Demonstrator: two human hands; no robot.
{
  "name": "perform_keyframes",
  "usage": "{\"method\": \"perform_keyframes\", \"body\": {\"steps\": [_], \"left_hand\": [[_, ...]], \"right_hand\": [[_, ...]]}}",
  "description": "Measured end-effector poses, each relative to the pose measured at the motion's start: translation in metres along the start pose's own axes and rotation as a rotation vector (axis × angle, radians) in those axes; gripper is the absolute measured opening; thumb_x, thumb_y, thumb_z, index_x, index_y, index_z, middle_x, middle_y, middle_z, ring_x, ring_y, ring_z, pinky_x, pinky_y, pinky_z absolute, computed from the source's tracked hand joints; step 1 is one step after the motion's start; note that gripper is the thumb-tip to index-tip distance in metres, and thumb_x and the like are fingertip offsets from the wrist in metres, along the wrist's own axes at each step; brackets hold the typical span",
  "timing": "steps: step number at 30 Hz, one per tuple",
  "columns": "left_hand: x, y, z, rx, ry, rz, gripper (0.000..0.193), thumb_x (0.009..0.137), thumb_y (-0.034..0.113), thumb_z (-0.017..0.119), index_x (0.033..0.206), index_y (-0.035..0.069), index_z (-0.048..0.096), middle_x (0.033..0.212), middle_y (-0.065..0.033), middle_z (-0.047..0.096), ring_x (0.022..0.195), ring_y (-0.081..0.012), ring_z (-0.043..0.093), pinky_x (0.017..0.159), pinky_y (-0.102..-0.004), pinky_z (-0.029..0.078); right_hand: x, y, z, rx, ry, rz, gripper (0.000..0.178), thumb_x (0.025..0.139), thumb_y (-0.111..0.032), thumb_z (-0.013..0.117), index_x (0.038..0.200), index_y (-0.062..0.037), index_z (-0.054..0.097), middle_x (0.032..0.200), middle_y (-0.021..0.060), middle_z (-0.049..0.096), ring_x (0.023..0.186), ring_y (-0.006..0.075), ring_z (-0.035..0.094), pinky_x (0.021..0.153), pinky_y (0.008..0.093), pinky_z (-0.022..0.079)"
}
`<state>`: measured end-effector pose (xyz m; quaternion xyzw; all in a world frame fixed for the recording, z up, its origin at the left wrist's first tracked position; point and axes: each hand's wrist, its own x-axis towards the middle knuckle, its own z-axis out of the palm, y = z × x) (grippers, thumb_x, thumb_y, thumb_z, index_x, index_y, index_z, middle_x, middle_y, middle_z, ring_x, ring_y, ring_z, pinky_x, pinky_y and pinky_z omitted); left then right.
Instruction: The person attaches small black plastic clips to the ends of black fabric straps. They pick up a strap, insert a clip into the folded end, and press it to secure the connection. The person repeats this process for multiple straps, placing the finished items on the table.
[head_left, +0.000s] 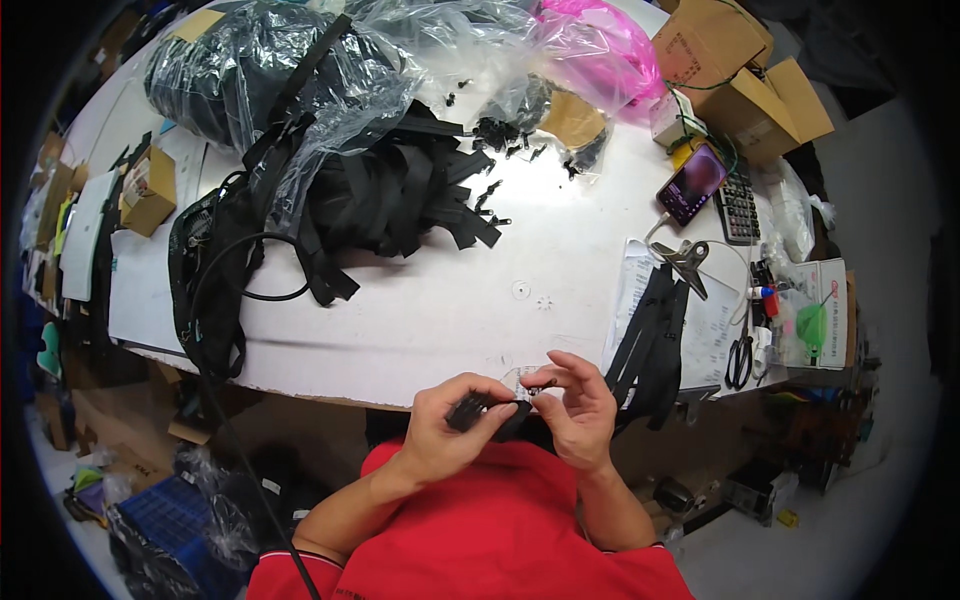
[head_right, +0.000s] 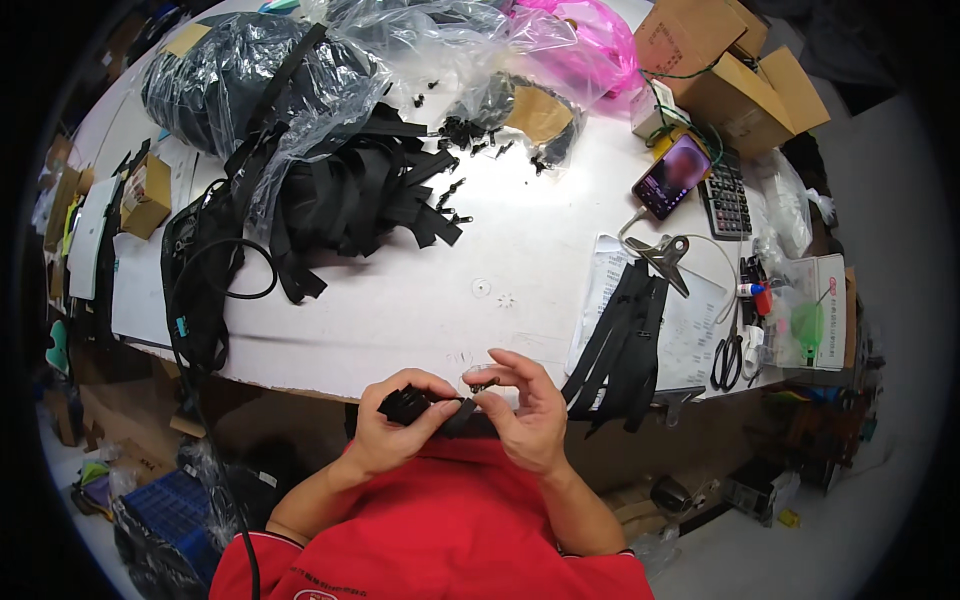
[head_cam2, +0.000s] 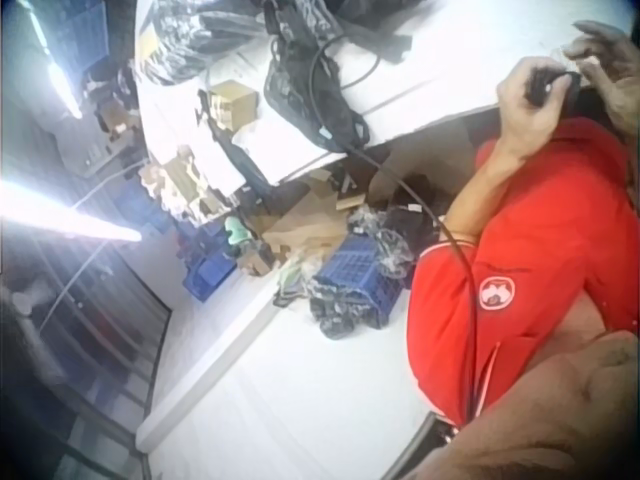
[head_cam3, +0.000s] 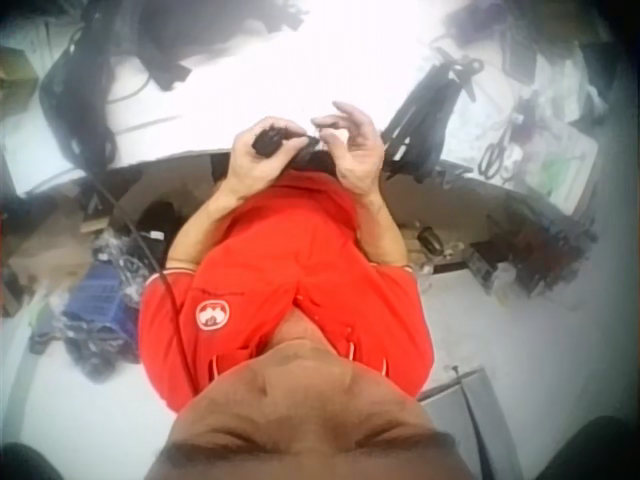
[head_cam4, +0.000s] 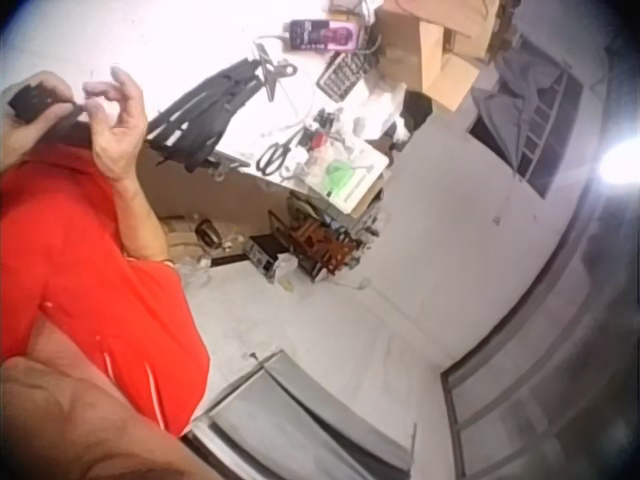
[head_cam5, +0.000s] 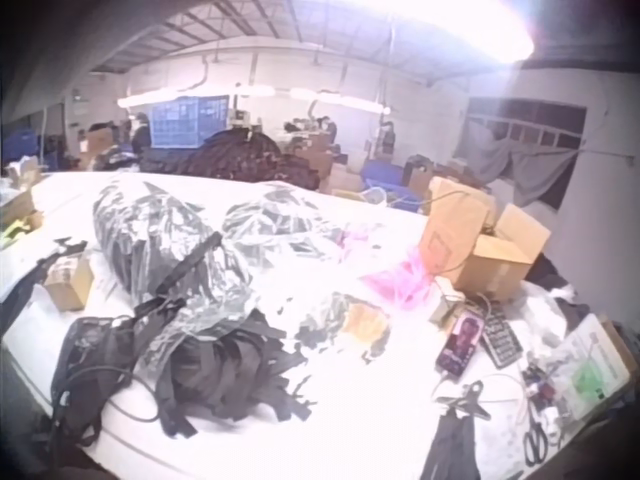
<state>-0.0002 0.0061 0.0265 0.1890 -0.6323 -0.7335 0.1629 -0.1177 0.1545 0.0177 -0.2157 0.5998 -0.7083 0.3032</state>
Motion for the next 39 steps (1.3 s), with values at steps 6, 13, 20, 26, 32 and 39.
{"method": "perform_keyframes", "body": {"steps": [6, 13, 20, 26, 32, 39], "left_hand": [[-0.003, 0.0, 0.002, 0.015, 0.028, 0.051, 0.015, 0.09, 0.002, 0.072, 0.103, -0.001, 0.065, 0.086, -0.0065, 0.072, 0.078, -0.0087, 0.066, 0.071, -0.024, 0.053], [-0.003, 0.002, 0.002, 0.117, 0.006, 0.063, 0.016, 0.089, 0.002, 0.074, 0.102, 0.001, 0.065, 0.083, -0.0091, 0.072, 0.076, -0.0111, 0.069, 0.067, -0.0252, 0.053], [-0.001, 0.005, 0.001, 0.258, -0.011, 0.178, 0.02, 0.087, 0.001, 0.075, 0.102, 0.002, 0.063, 0.085, -0.0101, 0.071, 0.075, -0.0175, 0.071, 0.066, -0.0269, 0.054], [-0.001, 0.007, 0.002, 0.335, 0.001, 0.201, 0.023, 0.089, 0.0, 0.074, 0.105, 0.0, 0.058, 0.085, -0.0093, 0.072, 0.074, -0.0128, 0.07, 0.065, -0.0245, 0.054], [-0.007, 0.001, 0.006, 0.234, 0.056, 0.166, 0.03, 0.086, 0.002, 0.077, 0.108, 0.002, 0.058, 0.088, -0.0116, 0.071, 0.08, -0.022, 0.073, 0.068, -0.0298, 0.057], [-0.005, -0.001, 0.005, 0.269, -0.001, 0.152, 0.026, 0.089, 0.0, 0.073, 0.108, -0.001, 0.055, 0.088, -0.0103, 0.072, 0.079, -0.0138, 0.071, 0.07, -0.0249, 0.056]], "right_hand": [[0.001, -0.002, -0.009, -0.384, -0.102, -0.295, 0.055, 0.084, 0.002, 0.078, 0.133, 0.0004, 0.054, 0.102, 0.0141, 0.075, 0.099, 0.0196, 0.068, 0.092, 0.0342, 0.05], [0.0, -0.008, -0.009, -0.479, -0.08, -0.312, 0.054, 0.08, 0.0, 0.082, 0.128, 0.0, 0.058, 0.097, 0.0125, 0.077, 0.093, 0.0176, 0.069, 0.087, 0.031, 0.049], [0.011, -0.027, -0.01, -0.77, -0.179, -0.526, 0.048, 0.076, -0.001, 0.083, 0.12, -0.0004, 0.064, 0.092, 0.0083, 0.078, 0.084, 0.0182, 0.069, 0.08, 0.0295, 0.048], [0.009, -0.024, -0.009, -0.784, -0.18, -0.499, 0.044, 0.077, 0.0, 0.081, 0.118, 0.0012, 0.065, 0.092, 0.0082, 0.078, 0.082, 0.0183, 0.069, 0.078, 0.029, 0.049], [-0.009, 0.0, -0.008, -0.087, -0.087, 0.052, 0.042, 0.086, 0.005, 0.075, 0.124, 0.0048, 0.058, 0.103, 0.0167, 0.074, 0.1, 0.0207, 0.071, 0.09, 0.0308, 0.054], [-0.013, 0.016, -0.011, 0.056, -0.056, 0.067, 0.04, 0.086, 0.008, 0.073, 0.123, 0.0049, 0.059, 0.106, 0.0186, 0.073, 0.099, 0.023, 0.071, 0.09, 0.0337, 0.058]]}}
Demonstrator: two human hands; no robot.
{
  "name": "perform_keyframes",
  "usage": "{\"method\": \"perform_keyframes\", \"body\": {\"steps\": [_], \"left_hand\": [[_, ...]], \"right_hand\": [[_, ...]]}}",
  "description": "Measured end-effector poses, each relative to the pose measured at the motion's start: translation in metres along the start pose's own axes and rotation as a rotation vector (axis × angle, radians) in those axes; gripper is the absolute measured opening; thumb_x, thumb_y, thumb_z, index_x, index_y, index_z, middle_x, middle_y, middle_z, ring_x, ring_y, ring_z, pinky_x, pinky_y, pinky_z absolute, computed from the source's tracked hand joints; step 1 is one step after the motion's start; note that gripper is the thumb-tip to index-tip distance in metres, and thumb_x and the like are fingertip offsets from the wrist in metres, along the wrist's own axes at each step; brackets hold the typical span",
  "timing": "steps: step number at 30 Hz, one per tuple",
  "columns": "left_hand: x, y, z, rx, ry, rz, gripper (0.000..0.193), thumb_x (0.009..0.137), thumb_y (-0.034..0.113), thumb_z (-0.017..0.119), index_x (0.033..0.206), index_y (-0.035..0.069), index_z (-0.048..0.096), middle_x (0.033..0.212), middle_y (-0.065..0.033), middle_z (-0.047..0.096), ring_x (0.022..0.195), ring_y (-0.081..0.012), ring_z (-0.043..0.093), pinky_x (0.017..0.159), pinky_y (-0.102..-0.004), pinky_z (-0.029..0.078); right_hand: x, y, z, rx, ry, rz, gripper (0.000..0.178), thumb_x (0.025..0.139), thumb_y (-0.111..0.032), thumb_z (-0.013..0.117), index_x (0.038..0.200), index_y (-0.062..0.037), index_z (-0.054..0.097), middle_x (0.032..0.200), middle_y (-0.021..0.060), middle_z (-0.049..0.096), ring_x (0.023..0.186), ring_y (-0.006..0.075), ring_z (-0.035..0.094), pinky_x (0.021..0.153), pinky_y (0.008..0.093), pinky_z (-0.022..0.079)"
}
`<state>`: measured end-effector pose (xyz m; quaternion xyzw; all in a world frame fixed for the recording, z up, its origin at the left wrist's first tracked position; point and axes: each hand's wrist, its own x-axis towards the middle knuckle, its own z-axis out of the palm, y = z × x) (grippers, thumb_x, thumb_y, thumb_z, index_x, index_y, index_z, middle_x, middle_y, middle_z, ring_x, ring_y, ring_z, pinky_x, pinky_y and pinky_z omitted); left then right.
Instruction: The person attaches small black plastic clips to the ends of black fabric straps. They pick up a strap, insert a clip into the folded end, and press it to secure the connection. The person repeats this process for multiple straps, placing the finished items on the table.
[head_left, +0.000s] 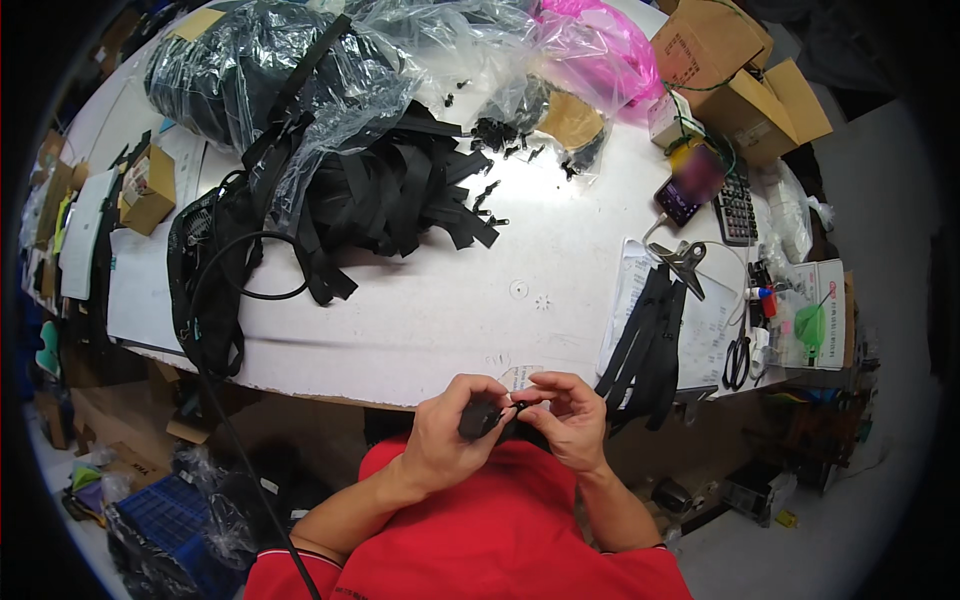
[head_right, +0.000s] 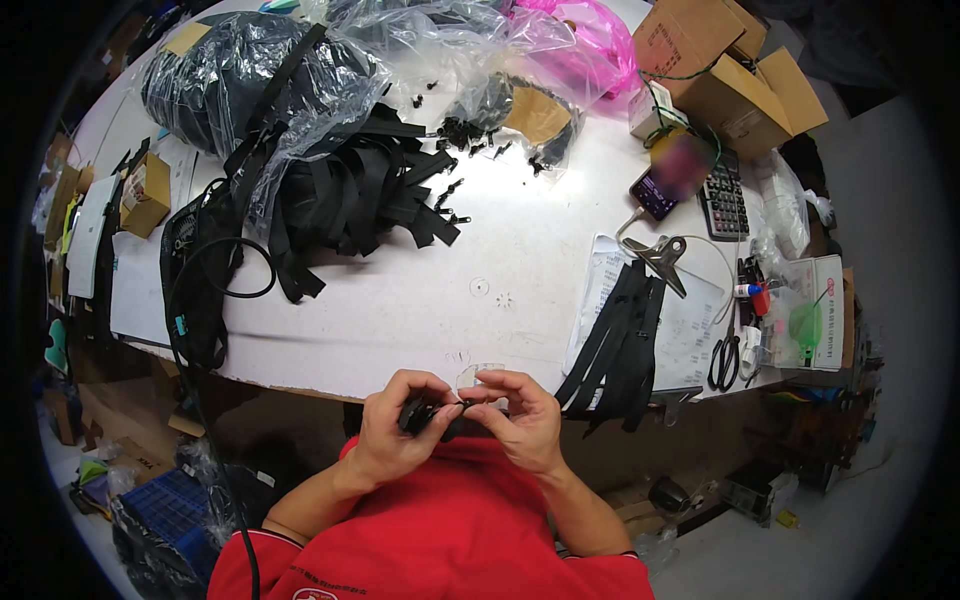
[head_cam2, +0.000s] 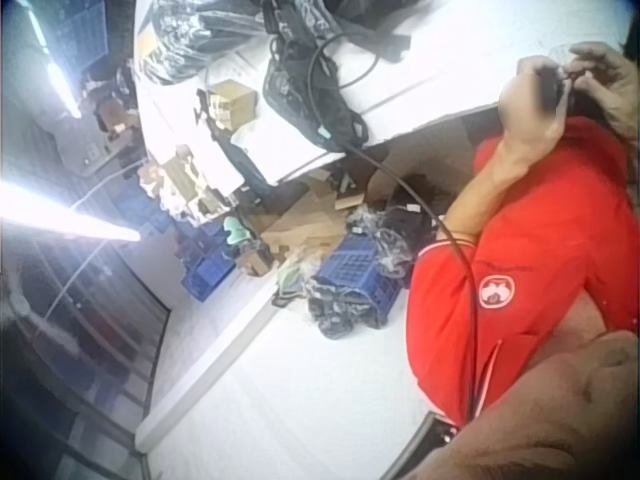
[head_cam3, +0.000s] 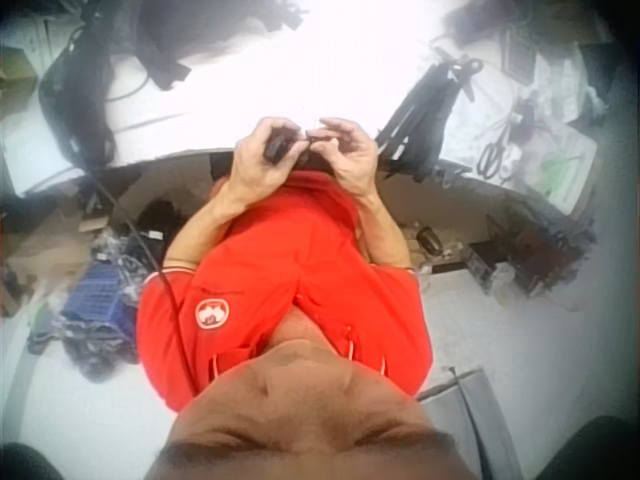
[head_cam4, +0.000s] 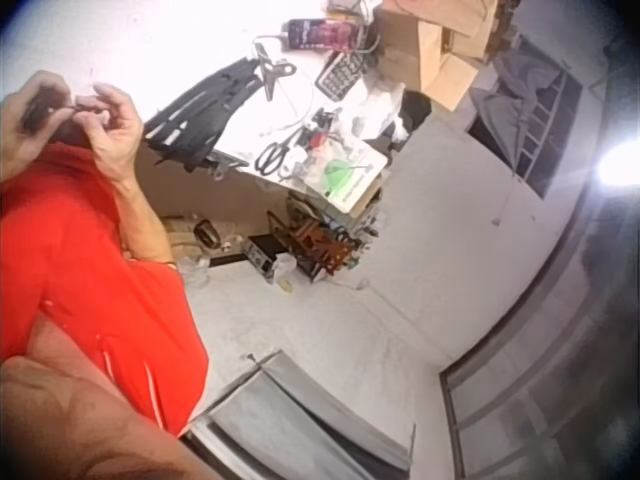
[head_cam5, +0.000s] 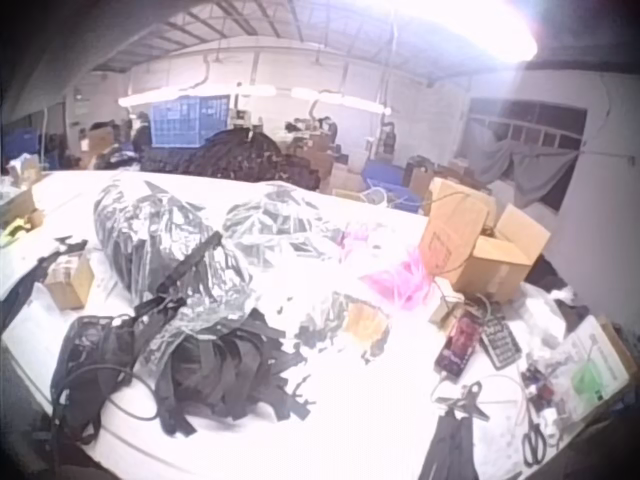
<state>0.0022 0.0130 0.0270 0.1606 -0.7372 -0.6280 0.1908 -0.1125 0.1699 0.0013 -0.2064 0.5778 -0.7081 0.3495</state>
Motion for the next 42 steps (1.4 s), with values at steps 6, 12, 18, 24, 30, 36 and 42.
{"method": "perform_keyframes", "body": {"steps": [6, 12, 18, 24, 30, 36, 42], "left_hand": [[-0.002, -0.006, 0.002, 0.056, 0.015, -0.017, 0.026, 0.088, 0.001, 0.074, 0.107, -0.001, 0.057, 0.088, -0.0099, 0.072, 0.078, -0.0137, 0.069, 0.071, -0.0261, 0.055], [0.0, -0.006, 0.002, 0.015, 0.027, -0.044, 0.025, 0.088, 0.0, 0.074, 0.106, 0.001, 0.057, 0.085, -0.0096, 0.071, 0.076, -0.0138, 0.069, 0.07, -0.0261, 0.054], [0.001, -0.009, 0.0, -0.068, 0.048, -0.078, 0.024, 0.088, 0.001, 0.074, 0.105, 0.001, 0.057, 0.083, -0.0092, 0.071, 0.074, -0.013, 0.068, 0.07, -0.0259, 0.054], [-0.001, -0.011, -0.003, -0.158, 0.028, -0.159, 0.025, 0.088, 0.0, 0.074, 0.106, 0.001, 0.057, 0.088, -0.0052, 0.069, 0.08, -0.0079, 0.063, 0.074, -0.0228, 0.051], [0.004, -0.009, 0.0, -0.198, 0.011, -0.11, 0.024, 0.09, -0.001, 0.072, 0.108, 0.001, 0.056, 0.09, -0.0065, 0.069, 0.082, -0.0083, 0.064, 0.074, -0.0231, 0.052], [0.004, -0.008, 0.002, -0.21, 0.046, -0.079, 0.023, 0.09, 0.002, 0.073, 0.107, 0.0, 0.057, 0.087, -0.0084, 0.071, 0.079, -0.0109, 0.067, 0.072, -0.0257, 0.054], [0.003, -0.008, 0.0, -0.19, 0.041, -0.089, 0.024, 0.089, 0.003, 0.074, 0.107, 0.0, 0.057, 0.087, -0.0091, 0.071, 0.08, -0.0122, 0.069, 0.072, -0.0259, 0.054]], "right_hand": [[0.013, -0.018, -0.001, -0.499, -0.105, -0.292, 0.023, 0.08, 0.005, 0.078, 0.101, 0.0002, 0.075, 0.095, 0.0106, 0.074, 0.084, 0.0204, 0.069, 0.075, 0.0285, 0.057], [0.024, -0.031, -0.007, -0.227, 0.084, -0.154, 0.017, 0.086, 0.008, 0.071, 0.103, 0.0028, 0.072, 0.099, 0.0128, 0.074, 0.086, 0.0201, 0.069, 0.08, 0.0306, 0.057], [0.03, -0.004, -0.035, 0.722, 0.169, 0.349, 0.027, 0.096, -0.005, 0.067, 0.122, -0.0045, 0.06, 0.11, 0.0097, 0.066, 0.095, 0.015, 0.066, 0.085, 0.0304, 0.055], [0.021, -0.009, -0.008, 0.287, 0.077, 0.129, 0.029, 0.094, 0.006, 0.064, 0.122, 0.0037, 0.059, 0.112, 0.0123, 0.067, 0.105, 0.0212, 0.068, 0.093, 0.0328, 0.055], [0.013, -0.015, 0.009, -0.123, -0.001, -0.16, 0.03, 0.088, 0.012, 0.066, 0.117, 0.0037, 0.062, 0.107, 0.012, 0.067, 0.104, 0.0202, 0.065, 0.093, 0.0305, 0.053], [0.01, -0.009, 0.013, -0.023, 0.007, -0.147, 0.031, 0.086, 0.013, 0.069, 0.115, 0.003, 0.062, 0.107, 0.0129, 0.067, 0.102, 0.0201, 0.065, 0.093, 0.0311, 0.052], [0.01, -0.012, 0.011, -0.135, 0.016, -0.176, 0.03, 0.083, 0.011, 0.072, 0.11, 0.0016, 0.064, 0.103, 0.0123, 0.07, 0.097, 0.0202, 0.067, 0.088, 0.0311, 0.054]]}}
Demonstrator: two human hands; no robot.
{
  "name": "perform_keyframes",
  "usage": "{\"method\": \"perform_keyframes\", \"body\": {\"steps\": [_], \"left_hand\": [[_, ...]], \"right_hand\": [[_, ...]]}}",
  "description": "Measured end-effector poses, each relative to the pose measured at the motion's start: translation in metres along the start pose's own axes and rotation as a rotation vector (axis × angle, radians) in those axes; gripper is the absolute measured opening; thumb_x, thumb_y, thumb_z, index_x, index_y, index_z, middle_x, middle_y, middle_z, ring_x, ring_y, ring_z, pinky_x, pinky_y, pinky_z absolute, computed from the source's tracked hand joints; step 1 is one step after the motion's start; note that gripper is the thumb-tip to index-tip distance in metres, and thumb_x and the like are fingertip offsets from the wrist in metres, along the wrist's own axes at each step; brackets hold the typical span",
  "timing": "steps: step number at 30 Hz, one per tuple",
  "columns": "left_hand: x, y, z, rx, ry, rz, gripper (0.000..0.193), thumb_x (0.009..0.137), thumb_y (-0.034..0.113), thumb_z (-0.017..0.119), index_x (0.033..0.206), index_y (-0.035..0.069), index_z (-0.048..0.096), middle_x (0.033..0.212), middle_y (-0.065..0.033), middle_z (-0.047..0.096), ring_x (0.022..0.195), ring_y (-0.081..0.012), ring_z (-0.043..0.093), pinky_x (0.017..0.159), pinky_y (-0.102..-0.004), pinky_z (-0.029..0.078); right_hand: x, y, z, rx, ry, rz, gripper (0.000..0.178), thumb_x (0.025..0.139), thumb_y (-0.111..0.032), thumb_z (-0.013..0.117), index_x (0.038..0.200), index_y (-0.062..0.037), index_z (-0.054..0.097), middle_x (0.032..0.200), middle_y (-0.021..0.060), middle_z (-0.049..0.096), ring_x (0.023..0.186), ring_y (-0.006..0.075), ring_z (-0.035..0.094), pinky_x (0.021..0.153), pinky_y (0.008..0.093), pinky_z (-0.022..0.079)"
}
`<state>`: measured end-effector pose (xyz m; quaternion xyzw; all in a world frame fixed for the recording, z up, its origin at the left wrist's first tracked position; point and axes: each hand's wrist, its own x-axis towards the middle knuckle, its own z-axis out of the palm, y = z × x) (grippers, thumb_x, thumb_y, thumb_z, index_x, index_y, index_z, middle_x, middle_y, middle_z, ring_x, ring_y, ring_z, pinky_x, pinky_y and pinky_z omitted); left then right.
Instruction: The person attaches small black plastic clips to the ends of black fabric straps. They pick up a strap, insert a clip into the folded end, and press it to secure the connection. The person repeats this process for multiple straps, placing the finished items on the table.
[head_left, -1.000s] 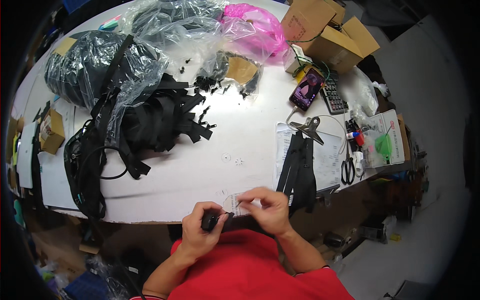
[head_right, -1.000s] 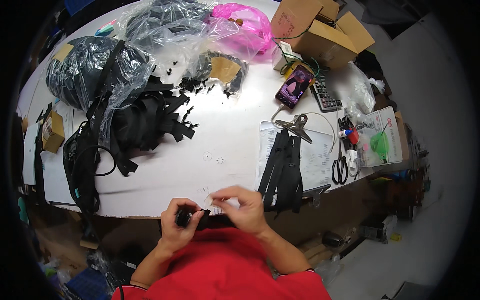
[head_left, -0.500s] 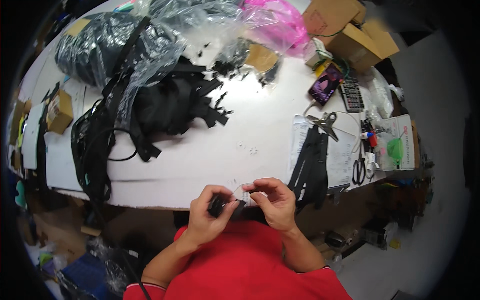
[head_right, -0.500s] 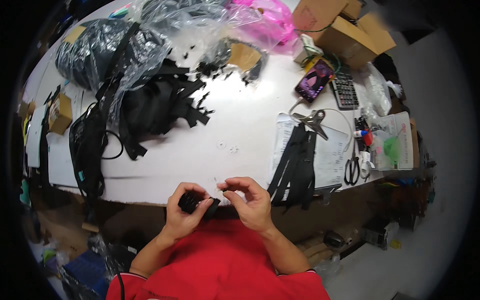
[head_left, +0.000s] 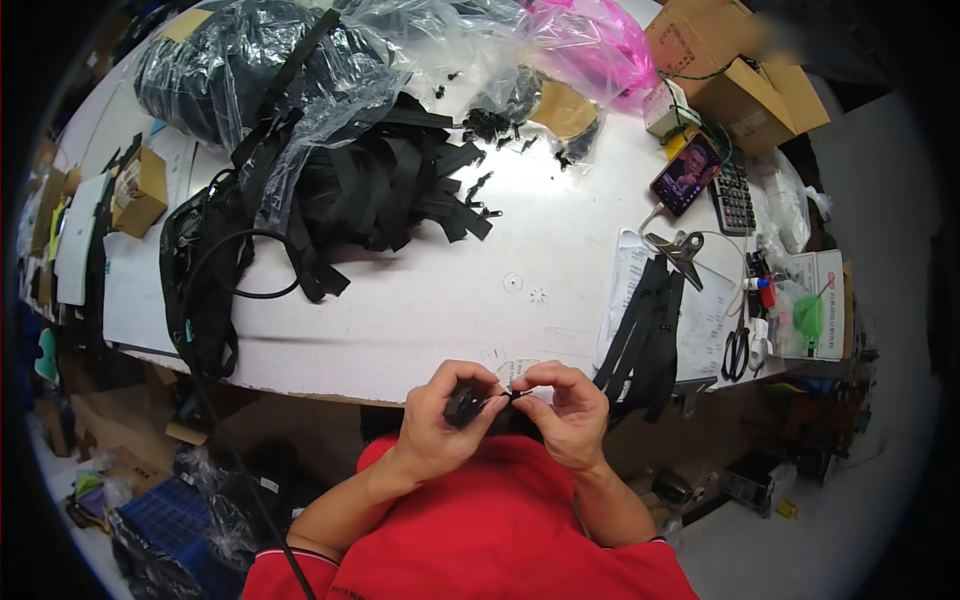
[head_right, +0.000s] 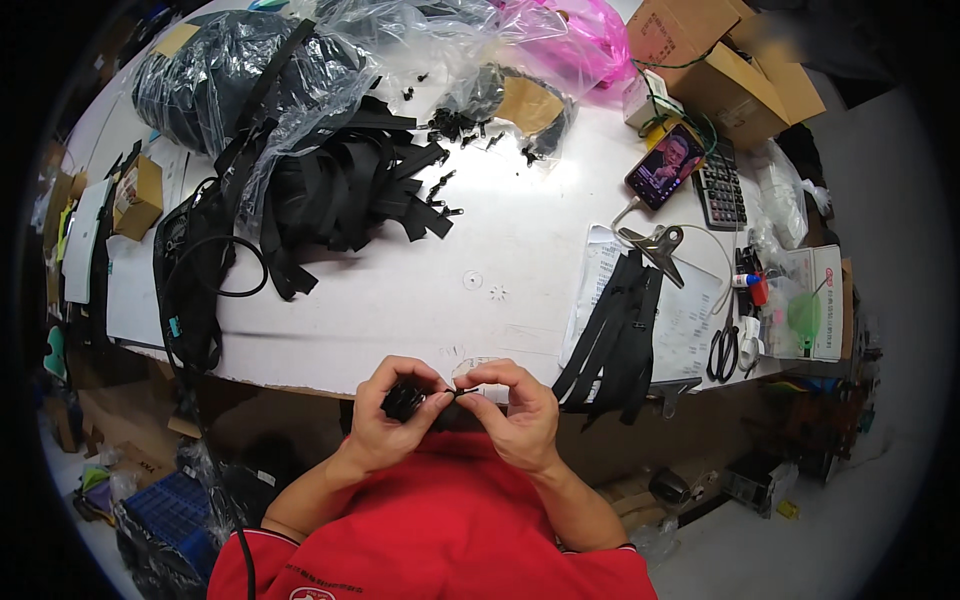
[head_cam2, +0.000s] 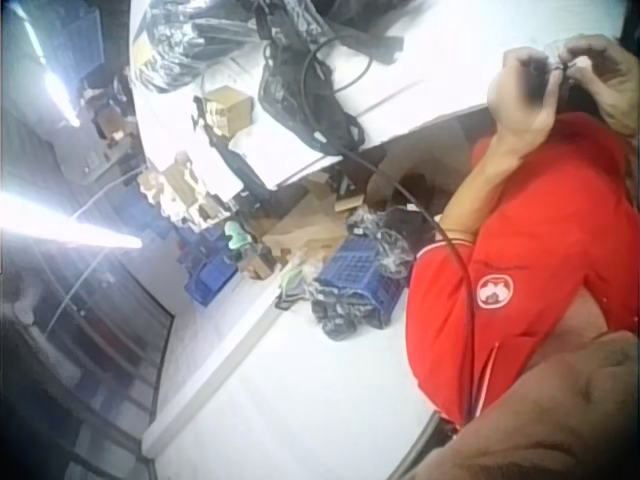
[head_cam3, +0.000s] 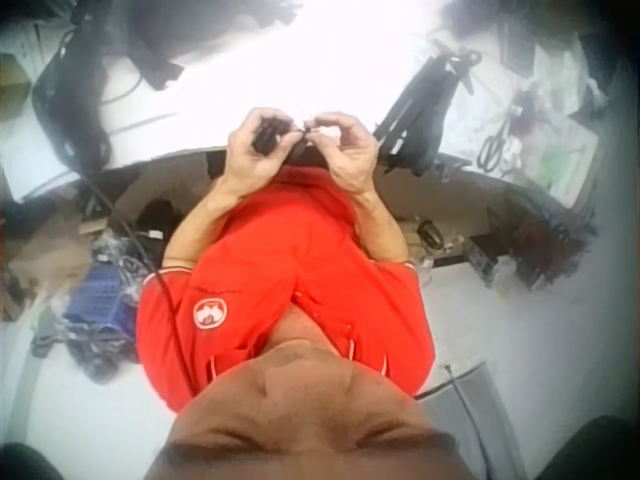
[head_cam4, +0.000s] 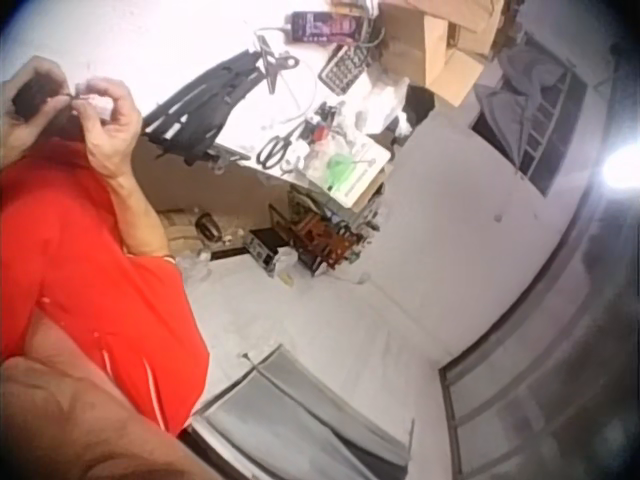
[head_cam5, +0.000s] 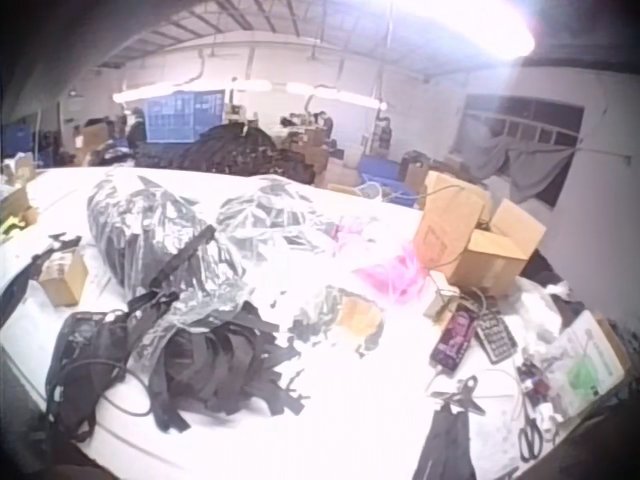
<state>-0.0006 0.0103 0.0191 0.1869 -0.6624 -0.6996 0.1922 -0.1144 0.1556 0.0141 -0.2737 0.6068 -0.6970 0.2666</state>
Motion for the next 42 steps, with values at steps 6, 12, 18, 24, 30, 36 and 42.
{"method": "perform_keyframes", "body": {"steps": [6, 12, 18, 24, 30, 36, 42], "left_hand": [[0.001, -0.001, 0.001, 0.08, -0.001, 0.005, 0.027, 0.088, 0.003, 0.074, 0.109, 0.001, 0.059, 0.087, -0.0101, 0.071, 0.079, -0.016, 0.07, 0.071, -0.0269, 0.054], [0.007, 0.005, -0.003, 0.173, 0.015, 0.182, 0.021, 0.088, -0.006, 0.065, 0.108, -0.001, 0.068, 0.093, -0.0139, 0.067, 0.08, -0.0191, 0.067, 0.072, -0.0289, 0.053], [0.01, 0.009, 0.001, 0.143, 0.01, 0.246, 0.024, 0.086, -0.012, 0.06, 0.105, -0.001, 0.07, 0.095, -0.0131, 0.064, 0.081, -0.0197, 0.065, 0.073, -0.0287, 0.052], [0.006, -0.003, 0.003, 0.015, 0.016, 0.132, 0.019, 0.09, -0.008, 0.061, 0.107, -0.002, 0.069, 0.098, -0.0113, 0.065, 0.084, -0.0157, 0.064, 0.076, -0.0272, 0.051], [0.0, -0.007, 0.0, -0.302, -0.046, -0.171, 0.017, 0.097, -0.003, 0.057, 0.11, -0.004, 0.067, 0.105, -0.0094, 0.067, 0.093, -0.0131, 0.063, 0.083, -0.0268, 0.05], [0.0, -0.008, -0.002, -0.328, -0.081, -0.177, 0.017, 0.098, -0.001, 0.056, 0.111, -0.004, 0.067, 0.108, -0.0098, 0.066, 0.098, -0.0143, 0.063, 0.087, -0.0271, 0.05], [0.001, -0.012, -0.008, -0.254, -0.138, -0.151, 0.017, 0.099, 0.001, 0.057, 0.112, -0.003, 0.067, 0.105, -0.009, 0.066, 0.096, -0.0142, 0.062, 0.087, -0.0279, 0.049]], "right_hand": [[0.006, -0.008, -0.004, -0.398, -0.042, -0.211, 0.027, 0.076, 0.012, 0.076, 0.1, 0.0016, 0.07, 0.093, 0.0121, 0.074, 0.086, 0.0215, 0.069, 0.077, 0.0309, 0.055], [-0.001, -0.011, 0.003, -0.575, 0.045, -0.433, 0.031, 0.077, 0.009, 0.079, 0.105, 0.0014, 0.067, 0.086, 0.0071, 0.069, 0.079, 0.0166, 0.066, 0.07, 0.0274, 0.053], [-0.003, -0.011, 0.011, 0.15, 0.04, 0.387, 0.012, 0.096, -0.005, 0.068, 0.107, -0.0009, 0.066, 0.093, -0.0008, 0.065, 0.082, 0.0042, 0.059, 0.072, 0.0207, 0.049], [-0.007, -0.01, 0.013, 0.233, 0.051, 0.448, 0.01, 0.097, -0.002, 0.065, 0.106, -0.0008, 0.065, 0.095, 0.0, 0.063, 0.087, 0.0046, 0.057, 0.077, 0.0203, 0.047], [-0.005, -0.007, 0.011, 0.237, -0.03, 0.312, 0.006, 0.096, 0.0, 0.063, 0.102, -0.0001, 0.065, 0.098, 0.0014, 0.06, 0.091, 0.0071, 0.055, 0.084, 0.0236, 0.045], [0.0, -0.01, 0.01, 0.258, -0.044, 0.394, 0.003, 0.096, -0.002, 0.063, 0.098, 0.0, 0.065, 0.094, 0.0001, 0.06, 0.084, 0.0054, 0.054, 0.077, 0.0213, 0.045], [0.0, -0.01, 0.004, 0.249, -0.047, 0.54, 0.006, 0.096, -0.004, 0.065, 0.101, 0.0011, 0.065, 0.094, -0.0012, 0.063, 0.084, 0.0043, 0.056, 0.076, 0.0199, 0.046]]}}
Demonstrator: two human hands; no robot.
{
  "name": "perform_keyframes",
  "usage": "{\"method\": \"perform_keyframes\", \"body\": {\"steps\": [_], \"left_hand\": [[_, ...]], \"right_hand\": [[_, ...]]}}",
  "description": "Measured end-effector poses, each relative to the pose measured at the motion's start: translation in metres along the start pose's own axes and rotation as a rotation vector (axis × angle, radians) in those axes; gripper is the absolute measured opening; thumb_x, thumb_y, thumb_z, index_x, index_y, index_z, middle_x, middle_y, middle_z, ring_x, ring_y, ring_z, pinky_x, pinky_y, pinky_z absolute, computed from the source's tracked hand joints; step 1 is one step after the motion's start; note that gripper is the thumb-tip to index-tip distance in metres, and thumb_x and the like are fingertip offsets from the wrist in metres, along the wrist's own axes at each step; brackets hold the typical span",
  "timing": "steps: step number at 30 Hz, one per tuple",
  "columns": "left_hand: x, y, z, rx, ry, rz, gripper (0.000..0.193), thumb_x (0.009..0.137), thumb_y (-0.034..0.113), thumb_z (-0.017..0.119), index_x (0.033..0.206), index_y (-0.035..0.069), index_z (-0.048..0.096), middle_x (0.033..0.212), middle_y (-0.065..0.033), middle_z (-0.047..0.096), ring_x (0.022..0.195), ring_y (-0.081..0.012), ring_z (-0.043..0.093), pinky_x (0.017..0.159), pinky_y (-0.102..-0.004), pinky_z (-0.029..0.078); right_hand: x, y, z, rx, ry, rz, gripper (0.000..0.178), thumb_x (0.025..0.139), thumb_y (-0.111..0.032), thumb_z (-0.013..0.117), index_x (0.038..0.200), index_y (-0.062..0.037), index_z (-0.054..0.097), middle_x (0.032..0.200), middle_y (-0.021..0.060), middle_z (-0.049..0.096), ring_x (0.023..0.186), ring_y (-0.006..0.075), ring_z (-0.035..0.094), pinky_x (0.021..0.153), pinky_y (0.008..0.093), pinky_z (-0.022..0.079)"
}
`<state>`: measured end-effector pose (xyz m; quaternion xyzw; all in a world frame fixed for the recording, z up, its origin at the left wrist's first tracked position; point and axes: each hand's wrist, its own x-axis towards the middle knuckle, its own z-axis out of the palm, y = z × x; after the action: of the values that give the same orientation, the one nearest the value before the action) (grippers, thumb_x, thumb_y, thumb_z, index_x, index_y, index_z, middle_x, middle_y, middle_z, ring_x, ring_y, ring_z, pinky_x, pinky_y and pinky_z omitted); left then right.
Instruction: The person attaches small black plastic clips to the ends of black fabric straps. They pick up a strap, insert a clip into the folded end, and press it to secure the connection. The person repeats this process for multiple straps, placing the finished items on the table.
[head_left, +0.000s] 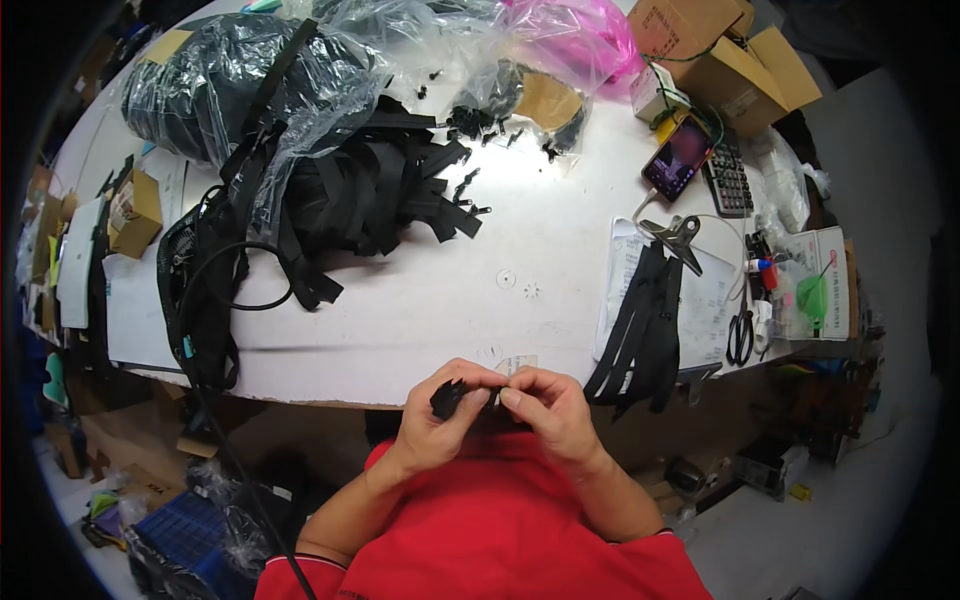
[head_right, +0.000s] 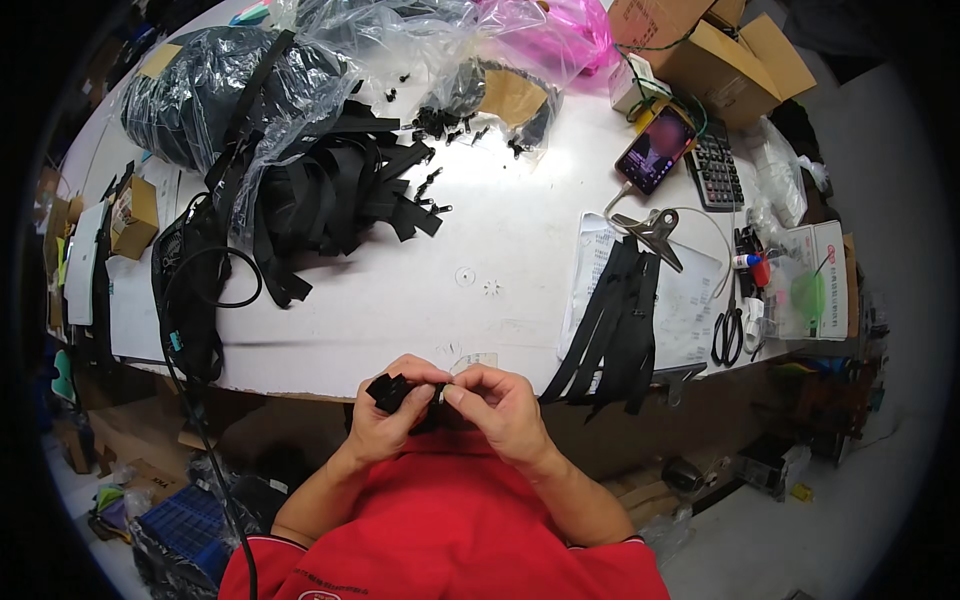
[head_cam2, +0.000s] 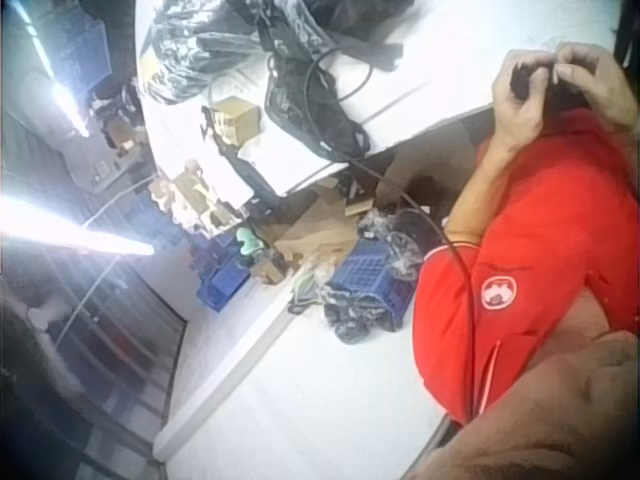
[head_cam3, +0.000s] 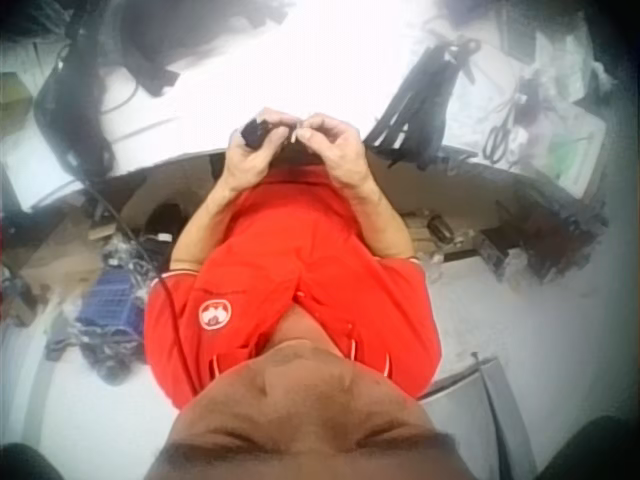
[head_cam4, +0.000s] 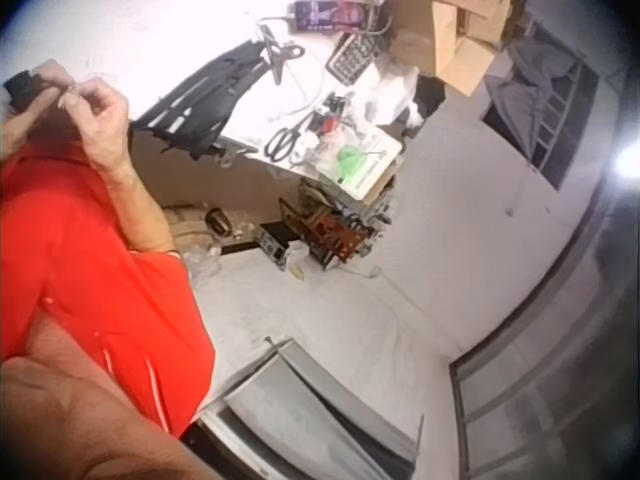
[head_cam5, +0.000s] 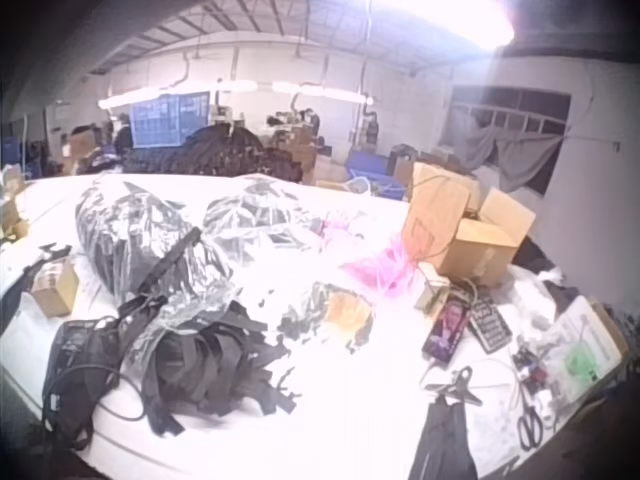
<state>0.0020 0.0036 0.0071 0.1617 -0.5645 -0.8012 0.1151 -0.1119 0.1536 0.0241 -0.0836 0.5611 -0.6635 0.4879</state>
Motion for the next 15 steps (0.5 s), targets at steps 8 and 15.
{"method": "perform_keyframes", "body": {"steps": [8, 15], "left_hand": [[-0.002, -0.007, 0.001, -0.028, 0.073, -0.033, 0.017, 0.097, 0.0, 0.059, 0.112, -0.003, 0.066, 0.101, -0.0092, 0.063, 0.077, -0.0088, 0.061, 0.07, -0.0233, 0.05], [0.001, -0.006, 0.003, 0.191, 0.086, 0.173, 0.018, 0.093, -0.006, 0.06, 0.11, -0.004, 0.066, 0.097, -0.0099, 0.063, 0.069, -0.0106, 0.062, 0.063, -0.0238, 0.05]], "right_hand": [[0.002, 0.016, -0.002, -0.364, 0.033, -0.194, 0.006, 0.094, -0.003, 0.067, 0.098, 0.0016, 0.067, 0.09, 0.0006, 0.06, 0.08, 0.006, 0.053, 0.072, 0.0213, 0.043], [0.007, 0.025, 0.008, -0.362, 0.165, -0.339, 0.008, 0.089, -0.007, 0.073, 0.088, -0.0012, 0.069, 0.079, 0.0006, 0.061, 0.065, 0.0055, 0.047, 0.057, 0.0229, 0.037]]}}
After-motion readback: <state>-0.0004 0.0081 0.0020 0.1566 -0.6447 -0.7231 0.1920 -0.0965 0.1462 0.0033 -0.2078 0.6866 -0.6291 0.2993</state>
